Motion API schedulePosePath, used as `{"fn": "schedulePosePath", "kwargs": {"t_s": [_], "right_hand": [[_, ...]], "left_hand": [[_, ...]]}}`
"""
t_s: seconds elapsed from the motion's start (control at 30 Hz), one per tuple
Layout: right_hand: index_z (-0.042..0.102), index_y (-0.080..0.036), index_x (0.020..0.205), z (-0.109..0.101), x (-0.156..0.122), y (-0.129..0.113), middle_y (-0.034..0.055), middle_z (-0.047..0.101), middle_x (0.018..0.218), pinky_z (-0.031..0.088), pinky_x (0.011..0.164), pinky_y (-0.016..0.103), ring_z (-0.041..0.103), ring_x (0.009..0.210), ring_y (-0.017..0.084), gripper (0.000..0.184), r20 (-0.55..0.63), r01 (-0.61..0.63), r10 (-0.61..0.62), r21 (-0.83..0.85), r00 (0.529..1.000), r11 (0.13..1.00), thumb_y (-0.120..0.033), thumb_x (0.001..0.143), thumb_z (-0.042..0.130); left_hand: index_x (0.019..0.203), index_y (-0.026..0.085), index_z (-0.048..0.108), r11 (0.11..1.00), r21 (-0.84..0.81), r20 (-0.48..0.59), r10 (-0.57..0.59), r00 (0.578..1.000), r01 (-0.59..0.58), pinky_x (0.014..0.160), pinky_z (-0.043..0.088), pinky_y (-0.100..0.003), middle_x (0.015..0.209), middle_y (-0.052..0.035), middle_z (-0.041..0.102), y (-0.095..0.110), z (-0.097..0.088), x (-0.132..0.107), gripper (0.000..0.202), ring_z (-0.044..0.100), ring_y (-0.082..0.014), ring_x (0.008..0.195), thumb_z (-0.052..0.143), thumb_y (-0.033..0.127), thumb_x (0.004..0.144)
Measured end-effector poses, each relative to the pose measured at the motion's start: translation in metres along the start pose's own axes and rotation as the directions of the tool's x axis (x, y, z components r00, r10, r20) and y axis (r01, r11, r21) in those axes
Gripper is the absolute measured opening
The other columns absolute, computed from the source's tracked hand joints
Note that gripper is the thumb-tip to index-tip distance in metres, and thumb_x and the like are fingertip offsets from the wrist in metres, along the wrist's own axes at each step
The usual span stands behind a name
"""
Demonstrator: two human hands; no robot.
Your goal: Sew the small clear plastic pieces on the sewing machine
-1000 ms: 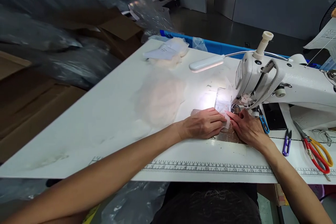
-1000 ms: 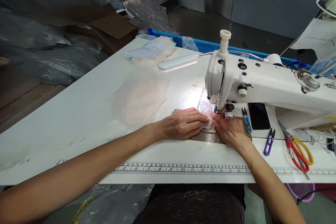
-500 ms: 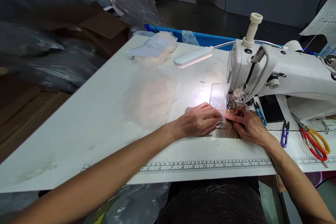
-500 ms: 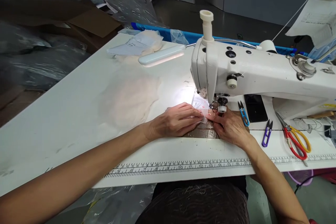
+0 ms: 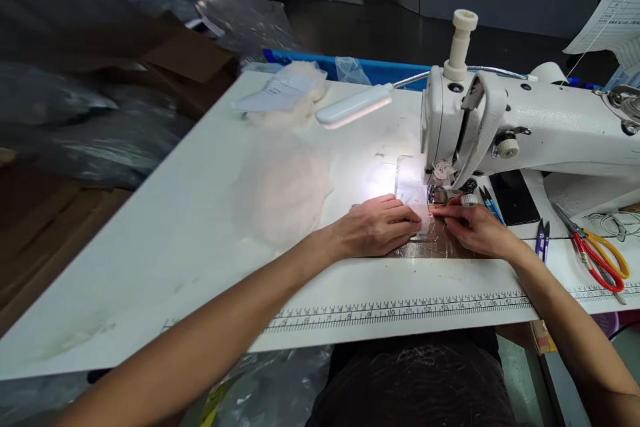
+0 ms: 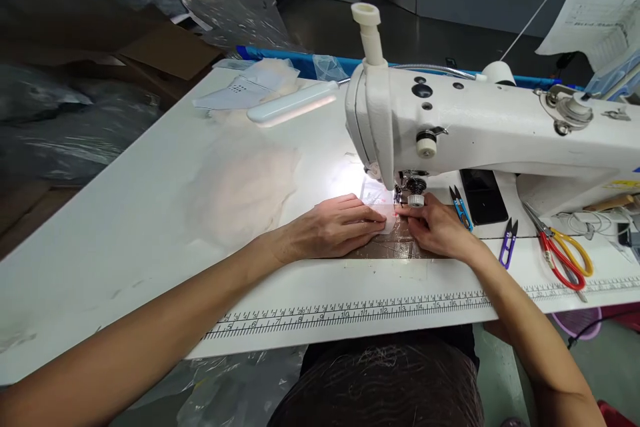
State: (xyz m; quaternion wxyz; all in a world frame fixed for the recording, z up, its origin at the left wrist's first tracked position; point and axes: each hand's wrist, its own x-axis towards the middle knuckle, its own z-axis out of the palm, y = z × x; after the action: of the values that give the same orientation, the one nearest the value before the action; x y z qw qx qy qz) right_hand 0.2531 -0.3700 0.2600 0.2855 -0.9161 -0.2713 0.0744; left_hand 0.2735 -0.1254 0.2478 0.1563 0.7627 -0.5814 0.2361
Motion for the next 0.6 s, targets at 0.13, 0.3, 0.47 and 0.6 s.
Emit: {"fn": "schedulePosePath", "kwargs": {"t_s": [0.13,0.3,0.47,0.6], "right_hand": [[0.071,-0.018,0.112,-0.004,0.000,-0.004,0.0043,0.063,0.083,0.050,0.067,0.028,0.056,0.066,0.014,0.033,0.010,-0.057,0.056,0.057,0.998,0.997,-0.013,0.091,0.046],[0.069,-0.020,0.118,0.017,-0.011,-0.010,0.0105,0.062,0.101,0.053,0.086,0.039,0.062,0.092,0.022,0.036,-0.188,0.032,-0.041,-0.053,0.981,0.998,-0.014,0.090,0.047],[0.066,-0.020,0.122,0.029,-0.022,-0.010,0.0127,0.059,0.109,0.057,0.084,0.040,0.062,0.096,0.023,0.038,-0.261,0.107,-0.121,-0.068,0.958,0.992,-0.015,0.091,0.046],[0.067,-0.020,0.122,0.028,-0.023,-0.004,0.0116,0.060,0.108,0.057,0.086,0.040,0.062,0.097,0.022,0.038,-0.291,0.123,-0.122,-0.016,0.949,0.992,-0.014,0.092,0.044]], "left_hand": [[0.085,0.017,0.062,1.000,-0.024,-0.017,-0.018,1.000,0.017,0.062,0.046,-0.028,0.088,-0.0025,0.071,0.001,0.002,0.000,0.017,0.057,-0.0122,0.065,0.048,0.014,0.095],[0.083,0.017,0.063,0.999,0.008,0.011,-0.044,0.999,0.044,0.062,0.046,-0.028,0.087,-0.0028,0.071,0.002,0.002,-0.001,0.022,0.057,-0.0117,0.065,0.045,0.015,0.096],[0.082,0.016,0.060,0.999,-0.017,-0.060,-0.034,0.998,0.033,0.061,0.046,-0.028,0.085,-0.0019,0.070,0.003,0.002,-0.001,0.018,0.058,-0.0125,0.065,0.048,0.013,0.095],[0.083,0.016,0.059,0.999,-0.013,-0.083,-0.030,0.996,0.029,0.059,0.046,-0.028,0.086,-0.0023,0.071,0.003,0.003,-0.001,0.015,0.057,-0.0125,0.064,0.050,0.012,0.093]]}}
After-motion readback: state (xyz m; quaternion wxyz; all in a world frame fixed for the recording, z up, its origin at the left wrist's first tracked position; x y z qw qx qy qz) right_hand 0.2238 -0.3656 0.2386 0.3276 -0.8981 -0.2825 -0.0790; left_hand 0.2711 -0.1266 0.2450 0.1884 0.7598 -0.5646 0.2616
